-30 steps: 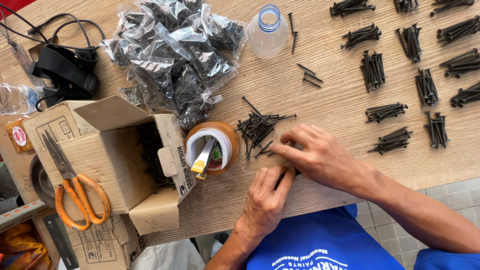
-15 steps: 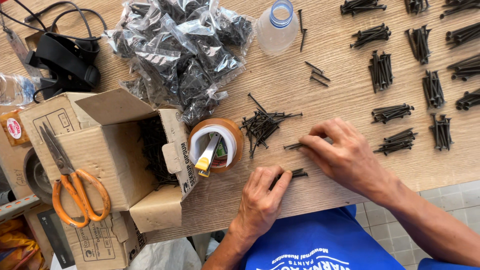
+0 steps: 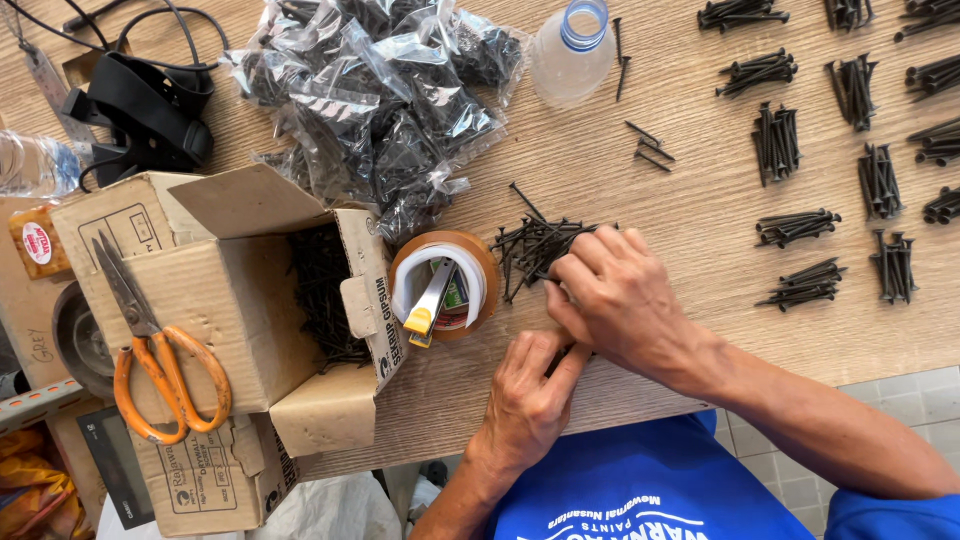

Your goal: The person sorts black screws on a wooden table, arranging them into neat piles. They repeatedly pick up screws from a cardboard box and the table surface, aligning them by hand into organized groups.

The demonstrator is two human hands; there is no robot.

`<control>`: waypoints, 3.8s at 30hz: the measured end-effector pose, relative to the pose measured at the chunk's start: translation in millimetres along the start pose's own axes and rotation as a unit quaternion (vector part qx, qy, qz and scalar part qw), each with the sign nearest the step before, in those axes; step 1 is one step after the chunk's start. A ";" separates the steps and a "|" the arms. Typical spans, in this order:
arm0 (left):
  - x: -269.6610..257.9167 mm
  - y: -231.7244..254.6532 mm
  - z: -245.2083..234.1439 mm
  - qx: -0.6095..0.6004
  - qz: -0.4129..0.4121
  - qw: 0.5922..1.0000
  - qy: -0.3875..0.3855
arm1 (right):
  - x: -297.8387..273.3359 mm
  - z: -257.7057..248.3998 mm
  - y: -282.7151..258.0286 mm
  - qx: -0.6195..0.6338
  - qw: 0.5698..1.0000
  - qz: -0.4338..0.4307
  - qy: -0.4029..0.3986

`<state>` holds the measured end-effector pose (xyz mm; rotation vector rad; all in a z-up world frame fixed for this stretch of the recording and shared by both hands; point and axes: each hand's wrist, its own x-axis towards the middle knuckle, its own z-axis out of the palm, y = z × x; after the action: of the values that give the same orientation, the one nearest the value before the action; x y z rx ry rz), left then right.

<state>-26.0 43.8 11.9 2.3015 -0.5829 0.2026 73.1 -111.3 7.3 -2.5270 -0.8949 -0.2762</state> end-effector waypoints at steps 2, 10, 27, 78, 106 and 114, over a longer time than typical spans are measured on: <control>1.4 0.1 -1.2 -0.005 0.006 1.000 0.006 | 6.3 -12.9 4.1 0.014 0.999 -0.012 -0.034; -0.6 -2.5 0.5 -0.010 0.005 1.000 0.002 | 4.3 -47.1 58.9 0.112 0.962 0.015 -0.249; 9.9 2.9 16.7 0.031 0.033 0.999 0.008 | -54.7 -33.3 63.3 0.123 0.987 -0.047 -0.094; 177.8 170.6 239.3 0.086 0.193 0.975 0.064 | -271.2 -161.0 220.7 -0.050 0.980 0.185 0.050; 154.9 127.8 138.9 0.044 0.108 0.993 0.024 | -265.9 -152.9 219.6 0.110 0.943 0.245 0.197; 55.6 44.0 36.4 0.200 -0.045 0.973 0.101 | -170.7 -109.8 105.7 0.142 0.958 0.186 0.166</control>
<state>1.7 -28.5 30.8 2.6450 -0.3543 0.5473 4.6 -329.6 12.5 -2.2317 -0.2961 -0.4031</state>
